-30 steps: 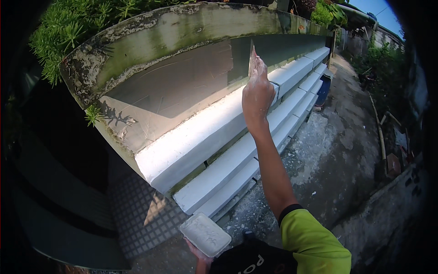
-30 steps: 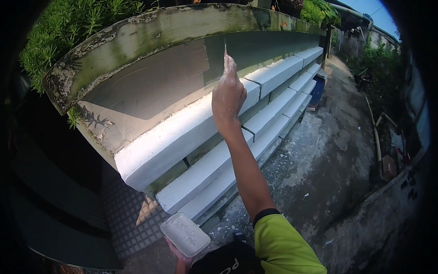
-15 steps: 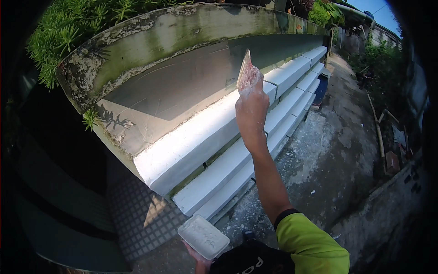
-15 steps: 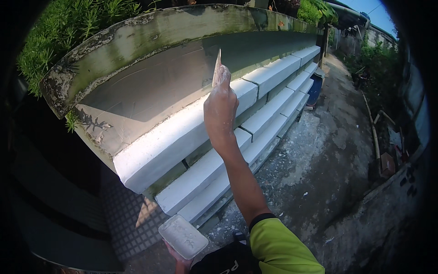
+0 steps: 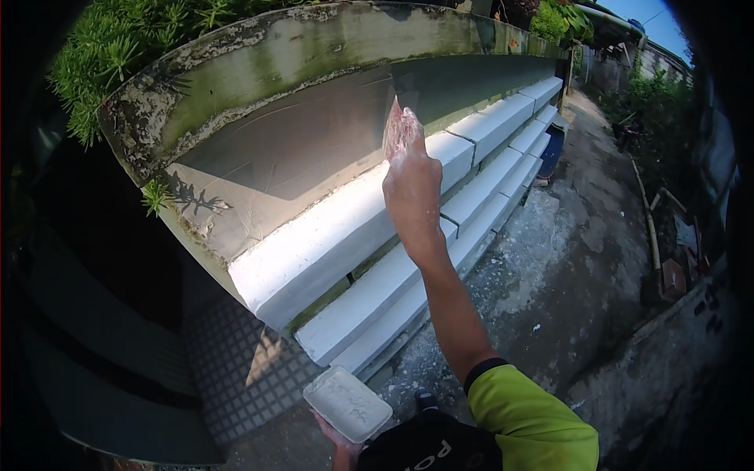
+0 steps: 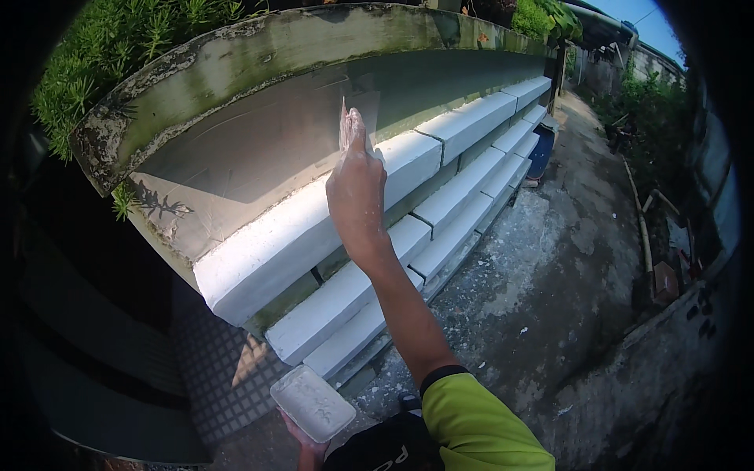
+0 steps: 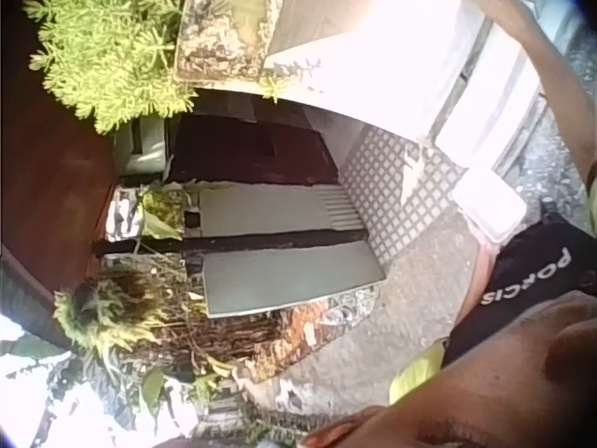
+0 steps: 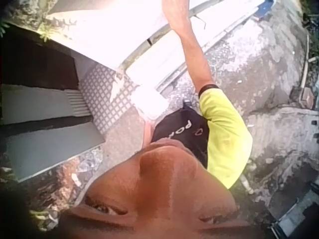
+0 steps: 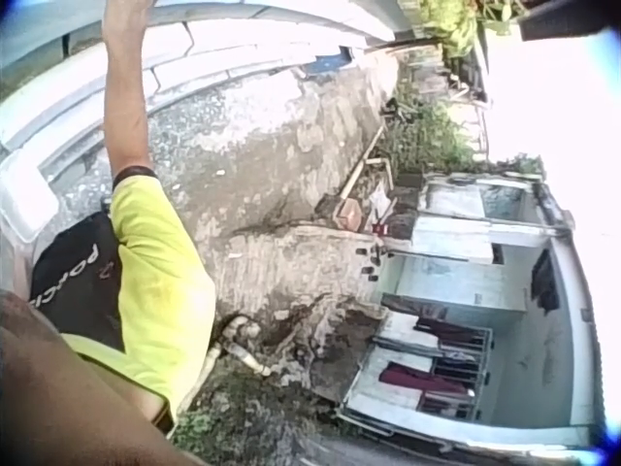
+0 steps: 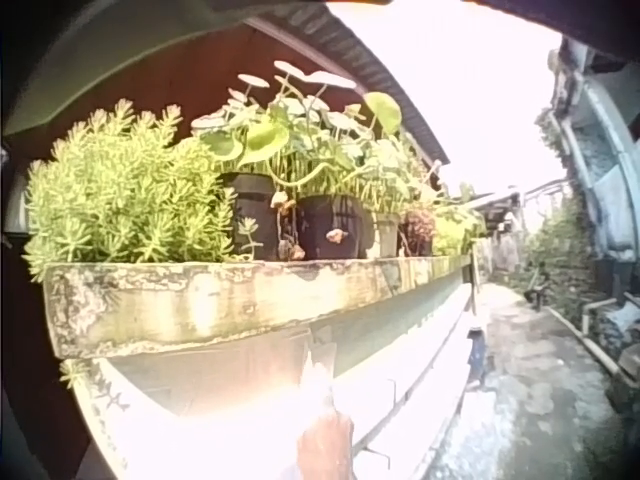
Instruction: Plastering or applying compound to an exterior wall surface using a putty knife.
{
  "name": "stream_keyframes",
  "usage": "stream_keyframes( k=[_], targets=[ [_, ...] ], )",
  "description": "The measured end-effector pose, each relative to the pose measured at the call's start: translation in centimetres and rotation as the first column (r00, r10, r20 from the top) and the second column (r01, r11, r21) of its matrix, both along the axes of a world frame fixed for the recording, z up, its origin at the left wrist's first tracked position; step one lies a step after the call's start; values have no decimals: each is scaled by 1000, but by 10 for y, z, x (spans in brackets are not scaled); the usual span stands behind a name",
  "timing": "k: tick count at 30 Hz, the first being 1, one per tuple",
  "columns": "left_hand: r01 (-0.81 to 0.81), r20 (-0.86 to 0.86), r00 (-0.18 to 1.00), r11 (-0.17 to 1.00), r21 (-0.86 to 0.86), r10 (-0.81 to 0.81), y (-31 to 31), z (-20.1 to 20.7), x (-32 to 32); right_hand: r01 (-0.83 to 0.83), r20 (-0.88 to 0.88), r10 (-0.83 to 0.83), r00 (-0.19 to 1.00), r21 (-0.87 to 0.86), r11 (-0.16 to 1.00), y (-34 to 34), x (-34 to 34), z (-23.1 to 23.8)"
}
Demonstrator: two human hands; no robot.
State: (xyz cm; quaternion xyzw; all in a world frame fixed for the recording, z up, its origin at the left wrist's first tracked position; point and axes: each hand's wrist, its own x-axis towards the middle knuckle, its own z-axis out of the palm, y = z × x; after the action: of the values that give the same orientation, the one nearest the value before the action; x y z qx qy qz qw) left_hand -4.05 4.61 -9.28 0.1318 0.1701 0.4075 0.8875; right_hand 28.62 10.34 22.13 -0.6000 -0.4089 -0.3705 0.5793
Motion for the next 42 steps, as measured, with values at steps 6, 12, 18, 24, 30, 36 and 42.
stream_keyframes(
  k=[6, 12, 18, 24, 30, 36, 42],
  targets=[
    [-23, -43, 999, 999, 33, 25, -3, -8, -2, 192, -363, -234, 902, -147, 970, 17, 72, 35],
    [-47, -19, 999, 998, 34, 48, -2, -2, -4, 54, -162, -126, 979, -388, 920, 31, -1, 29],
    [-35, 17, 999, 998, -43, 35, 0, 0, -1, 134, -261, -160, 952, -113, 984, -18, 21, 34],
    [-46, 16, 999, 999, -23, 46, 2, -10, 0, 258, -225, -312, 923, -240, 936, 32, 77, 49],
    [-41, 5, 999, 999, -12, 41, -1, -5, 0, -103, -120, 70, 990, -289, 952, 12, -13, 27],
    [-31, 1, 1000, 999, -10, 31, 1, -5, 2, 312, -213, -310, 926, -27, 950, -3, 66, 39],
    [-5, -50, 999, 1000, 16, 6, 5, -12, 4, 177, -99, -253, 962, -478, 861, 31, 29, 30]
  ],
)
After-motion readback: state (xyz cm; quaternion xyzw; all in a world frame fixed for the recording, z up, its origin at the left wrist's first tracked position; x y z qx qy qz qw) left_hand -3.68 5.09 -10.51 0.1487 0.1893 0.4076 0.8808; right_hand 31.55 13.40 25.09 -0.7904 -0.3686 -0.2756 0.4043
